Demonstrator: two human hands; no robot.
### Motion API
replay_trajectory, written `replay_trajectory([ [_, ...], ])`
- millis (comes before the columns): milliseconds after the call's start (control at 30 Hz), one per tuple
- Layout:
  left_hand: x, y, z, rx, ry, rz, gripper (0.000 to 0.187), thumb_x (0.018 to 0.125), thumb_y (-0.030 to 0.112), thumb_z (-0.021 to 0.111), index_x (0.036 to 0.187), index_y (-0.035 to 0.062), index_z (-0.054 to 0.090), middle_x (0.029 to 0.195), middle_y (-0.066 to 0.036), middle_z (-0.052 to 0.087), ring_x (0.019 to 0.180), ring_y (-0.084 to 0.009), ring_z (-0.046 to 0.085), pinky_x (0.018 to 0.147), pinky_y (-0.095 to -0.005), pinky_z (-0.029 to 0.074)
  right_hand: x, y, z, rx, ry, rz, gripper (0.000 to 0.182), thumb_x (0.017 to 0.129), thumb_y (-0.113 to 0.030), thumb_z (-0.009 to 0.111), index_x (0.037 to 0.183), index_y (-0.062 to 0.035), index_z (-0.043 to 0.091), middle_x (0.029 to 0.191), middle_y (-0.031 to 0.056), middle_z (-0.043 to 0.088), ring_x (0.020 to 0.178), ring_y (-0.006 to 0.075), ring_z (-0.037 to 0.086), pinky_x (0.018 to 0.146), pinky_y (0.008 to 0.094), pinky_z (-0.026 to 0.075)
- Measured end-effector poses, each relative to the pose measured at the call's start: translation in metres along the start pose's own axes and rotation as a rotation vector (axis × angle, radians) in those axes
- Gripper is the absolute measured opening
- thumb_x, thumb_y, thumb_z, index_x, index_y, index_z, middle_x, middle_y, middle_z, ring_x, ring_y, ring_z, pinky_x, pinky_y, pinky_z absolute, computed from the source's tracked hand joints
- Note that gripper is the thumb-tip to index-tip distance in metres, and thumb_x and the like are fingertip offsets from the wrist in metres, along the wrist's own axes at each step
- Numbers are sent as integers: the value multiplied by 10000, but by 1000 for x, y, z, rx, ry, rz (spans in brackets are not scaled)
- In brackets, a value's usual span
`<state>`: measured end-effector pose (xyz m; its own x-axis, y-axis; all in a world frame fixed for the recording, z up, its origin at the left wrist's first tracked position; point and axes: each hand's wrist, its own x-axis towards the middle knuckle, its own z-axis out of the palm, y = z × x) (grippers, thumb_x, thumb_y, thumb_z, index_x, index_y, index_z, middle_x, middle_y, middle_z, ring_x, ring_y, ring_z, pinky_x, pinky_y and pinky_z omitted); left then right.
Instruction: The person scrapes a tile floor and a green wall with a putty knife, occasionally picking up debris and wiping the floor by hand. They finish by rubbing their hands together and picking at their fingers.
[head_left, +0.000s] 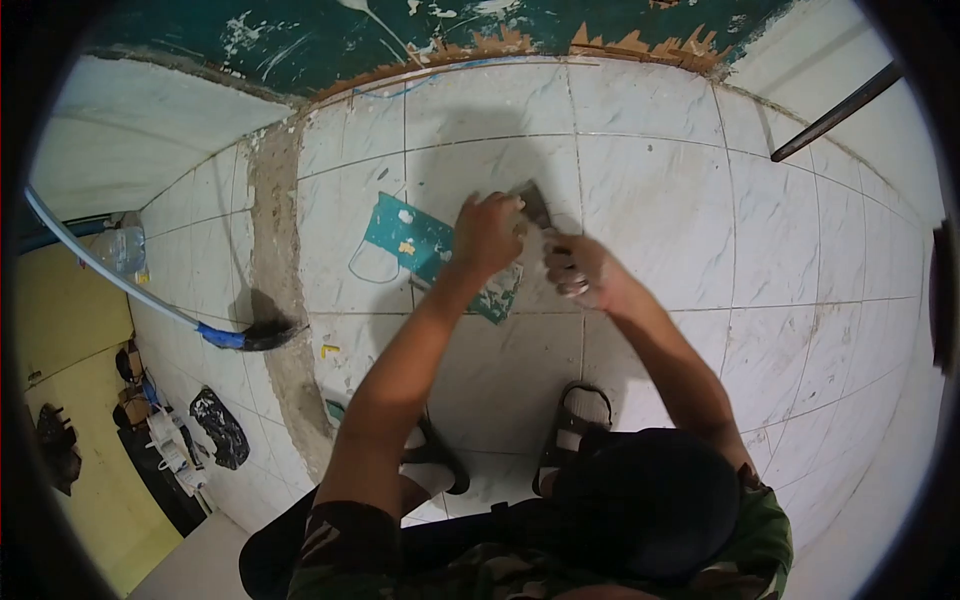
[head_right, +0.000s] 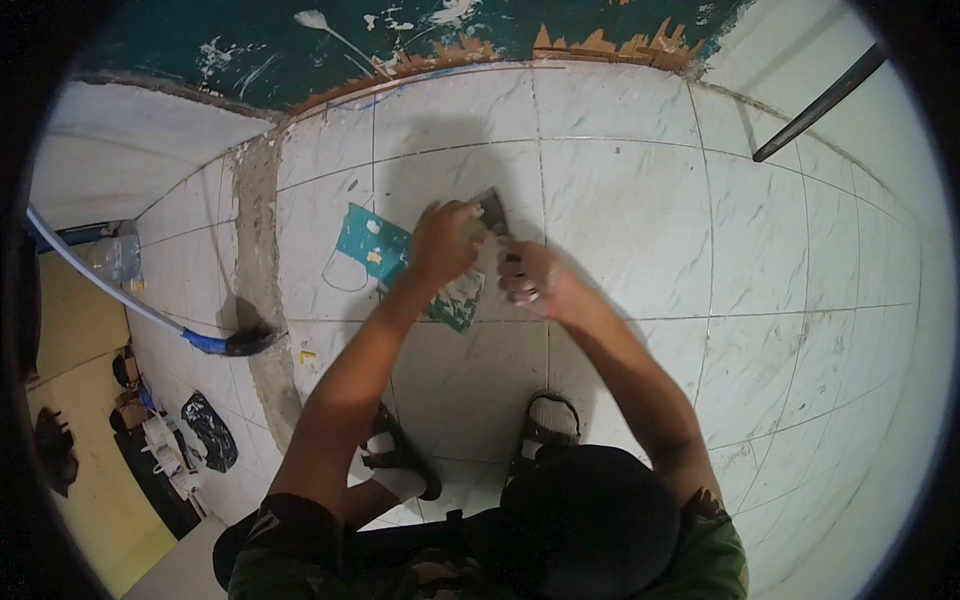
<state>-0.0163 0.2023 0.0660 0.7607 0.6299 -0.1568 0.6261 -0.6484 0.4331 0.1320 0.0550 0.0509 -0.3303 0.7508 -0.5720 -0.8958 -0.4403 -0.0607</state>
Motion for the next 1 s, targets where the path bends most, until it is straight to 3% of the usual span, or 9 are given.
replay_trajectory([
  [100,-21,-46,-4,-35,220,130,444,840,185,728,1240,34,608,1295,-180,596,1195,-396,570,1050,-482,429,-50,-14,20,-265,341,-210,282,1047,-295,460,792,-181,422,598,-72,355,412,57,283,345,239,222],
  [167,-46,-83,3,160,326,-110,561,929,279,658,1400,12,510,1491,-250,437,1359,-474,409,1144,-538,310,-81,-18,4,-281,395,-274,272,1043,-286,453,795,-180,414,593,-70,362,405,58,282,353,245,237],
  [267,-78,-97,16,295,171,-167,673,972,354,589,1515,19,373,1585,-254,300,1448,-527,233,1167,-589,236,-120,-20,-16,-137,437,-315,276,1053,-301,455,803,-189,419,600,-84,319,414,45,258,343,231,207],
  [467,-94,17,57,151,112,-299,835,949,427,567,1541,-70,252,1610,-327,153,1472,-567,102,1206,-599,150,-164,-1,-31,-88,566,-449,249,1046,-296,474,821,-195,440,610,-87,329,413,48,255,352,223,216],
  [533,-95,58,92,97,178,-245,893,930,474,581,1534,-92,244,1604,-368,78,1446,-630,39,1166,-686,127,-172,6,-30,-102,560,-472,236,1039,-294,491,842,-185,421,613,-78,341,425,48,268,365,222,220],
  [600,-103,114,101,-14,-6,-220,930,914,494,581,1550,-79,217,1590,-396,54,1430,-659,-7,1152,-713,106,-181,12,-34,-89,559,-489,234,1036,-290,500,841,-184,424,614,-75,343,425,50,269,363,222,221],
  [767,-124,228,108,-108,-259,-119,901,899,420,605,1564,-41,209,1586,-388,87,1436,-641,92,1178,-663,159,-205,21,-38,-30,566,-594,246,1022,-287,534,824,-179,435,611,-66,358,423,56,274,351,230,216],
  [867,-124,231,124,-600,-374,42,863,900,390,653,1543,-45,276,1560,-399,188,1446,-580,208,1170,-570,274,-222,29,-38,-52,617,-666,254,1022,-290,534,819,-179,429,609,-67,349,426,54,277,353,227,211],
  [1000,-83,127,108,-486,222,240,530,877,216,698,1313,-32,527,1298,-253,546,1253,-430,507,1082,-502,397,-243,43,-54,-72,631,-721,270,1038,-284,505,804,-183,415,604,-72,298,431,51,238,357,223,200],
])
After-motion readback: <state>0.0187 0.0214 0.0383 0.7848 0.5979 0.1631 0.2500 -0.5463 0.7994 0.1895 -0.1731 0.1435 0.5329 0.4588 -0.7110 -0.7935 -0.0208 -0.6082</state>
